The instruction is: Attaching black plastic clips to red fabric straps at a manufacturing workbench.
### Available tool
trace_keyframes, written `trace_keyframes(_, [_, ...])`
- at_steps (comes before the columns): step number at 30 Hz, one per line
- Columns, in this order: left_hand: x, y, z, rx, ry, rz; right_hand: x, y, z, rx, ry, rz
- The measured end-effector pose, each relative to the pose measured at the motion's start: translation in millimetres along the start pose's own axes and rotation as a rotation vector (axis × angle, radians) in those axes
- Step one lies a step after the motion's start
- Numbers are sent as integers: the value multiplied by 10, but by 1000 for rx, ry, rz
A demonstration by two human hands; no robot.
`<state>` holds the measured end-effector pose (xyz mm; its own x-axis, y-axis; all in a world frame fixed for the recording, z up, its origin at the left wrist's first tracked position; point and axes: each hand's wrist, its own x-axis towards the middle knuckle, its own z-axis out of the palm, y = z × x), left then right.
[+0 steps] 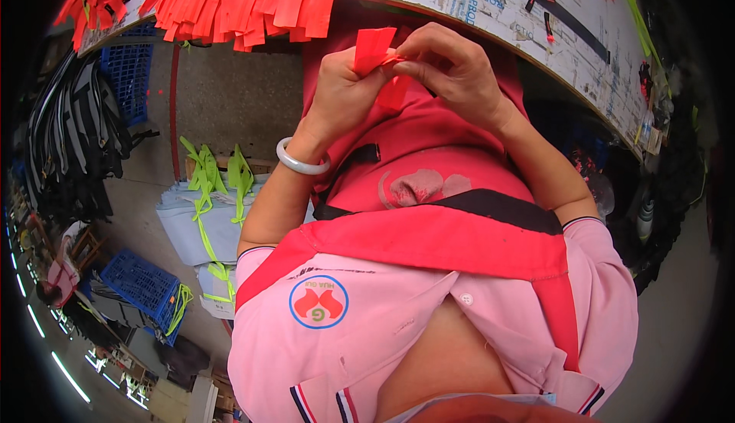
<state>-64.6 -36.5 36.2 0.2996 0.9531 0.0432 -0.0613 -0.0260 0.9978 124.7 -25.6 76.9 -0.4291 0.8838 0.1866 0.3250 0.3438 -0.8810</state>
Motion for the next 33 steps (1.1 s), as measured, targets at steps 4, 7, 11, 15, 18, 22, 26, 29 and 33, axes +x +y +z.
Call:
trace_keyframes(4, [-8,40,14,-52,22,-102,-27,94,46,121,40,42])
trace_keyframes(7, [-39,8,19,-80,45,-105,-31,124,43,179,14,130])
trace_keyframes(11, [-49,11,19,-140,19,-140,-17,44,9,215,10,230])
trace_keyframes(15, [-45,-7,47,-280,55,-211,-23,81,-3,294,9,300])
trace_keyframes(18, [-50,-3,23,-309,55,-211,-32,72,7,318,0,317])
trace_keyframes(22, [-82,-53,-25,-299,36,-222,-14,17,-50,496,-127,486])
trace_keyframes(26, [-62,-22,-27,-492,83,-280,-39,5,-45,657,-282,542])
trace_keyframes(29, [-61,12,-37,-414,21,-261,-20,-2,-55,627,-186,518])
trace_keyframes(33, [-77,-23,-62,-418,-5,-261,-10,-3,-58,604,-173,527])
